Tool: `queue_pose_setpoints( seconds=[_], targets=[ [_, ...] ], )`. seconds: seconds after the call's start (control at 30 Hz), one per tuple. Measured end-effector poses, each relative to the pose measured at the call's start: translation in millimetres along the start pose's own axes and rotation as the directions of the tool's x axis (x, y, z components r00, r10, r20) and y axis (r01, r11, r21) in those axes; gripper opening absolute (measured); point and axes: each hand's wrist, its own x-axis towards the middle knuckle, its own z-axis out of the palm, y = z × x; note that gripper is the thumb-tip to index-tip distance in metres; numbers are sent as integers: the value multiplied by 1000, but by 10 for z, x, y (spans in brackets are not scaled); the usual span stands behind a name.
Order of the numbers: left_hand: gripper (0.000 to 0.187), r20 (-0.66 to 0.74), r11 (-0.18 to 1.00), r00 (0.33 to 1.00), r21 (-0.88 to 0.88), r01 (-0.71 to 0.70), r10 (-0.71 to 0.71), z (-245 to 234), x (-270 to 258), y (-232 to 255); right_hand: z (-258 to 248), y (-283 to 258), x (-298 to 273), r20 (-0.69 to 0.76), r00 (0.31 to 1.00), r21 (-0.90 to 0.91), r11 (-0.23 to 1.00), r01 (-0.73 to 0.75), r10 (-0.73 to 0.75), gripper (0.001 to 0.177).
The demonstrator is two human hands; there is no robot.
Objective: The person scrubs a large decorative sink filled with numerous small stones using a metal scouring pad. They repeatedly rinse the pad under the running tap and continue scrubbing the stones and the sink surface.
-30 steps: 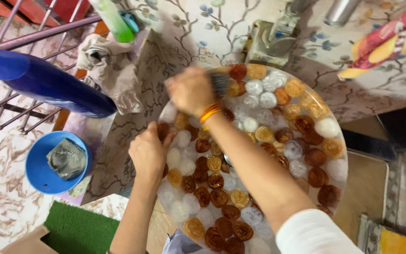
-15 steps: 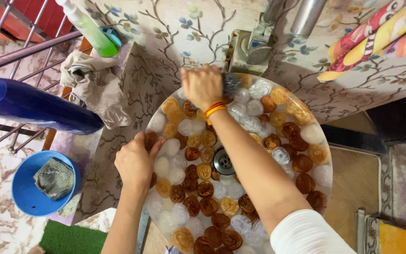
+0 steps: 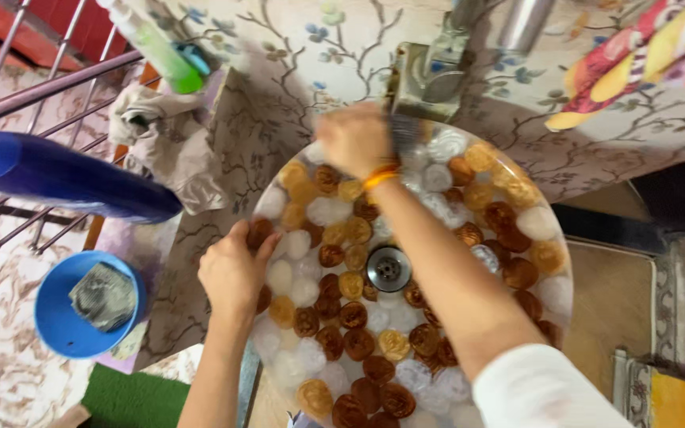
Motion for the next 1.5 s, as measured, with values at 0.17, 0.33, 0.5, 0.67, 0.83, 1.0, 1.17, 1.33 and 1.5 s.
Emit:
queue_pose_setpoints(
  seconds=[0.17, 0.33, 0.5, 0.67, 0.83, 1.0, 1.17, 1.33, 1.5],
  targets=[
    [41, -38, 998, 998, -17, -58, 57, 40, 24, -18, -102, -59, -491, -332, 943, 43, 999, -17, 30, 37],
    [37, -42, 997, 997, -12, -70, 69, 158, 9, -99, 101, -917, -1226, -49, 994, 266, 958, 108, -98, 74],
    [37, -153, 989, 981, -76, -130, 118, 227, -30, -145, -69, -1076, -1533, 451, 767, 221, 890, 399, -457, 76],
    [40, -126, 992, 985, -22, -122, 118, 161, 35, -99, -166, -131, -794, 31, 999, -102, 994, 38, -35, 77],
    [37, -114, 993, 989, -61, -102, 95, 177, 7, -111, -170, -1039, -1278, 219, 966, 424, 879, -218, 134, 66],
    [39, -64, 993, 997, -106, -46, 39, 199, 5, -110, -338, -1240, -1746, 205, 843, 493, 796, 350, -497, 85],
    [43, -90, 995, 991, 5, -95, 95, 147, 92, -71, -66, -328, -752, 178, 965, -291, 927, 238, -192, 80],
    [40, -108, 994, 989, -30, -109, 106, 162, 60, -57, -112, -761, -1177, 129, 989, 61, 996, 59, -66, 80],
    [43, -130, 995, 989, -45, -84, 78, 217, 24, -43, -505, -1298, -2060, 364, 870, 474, 871, 133, -331, 84]
  ],
)
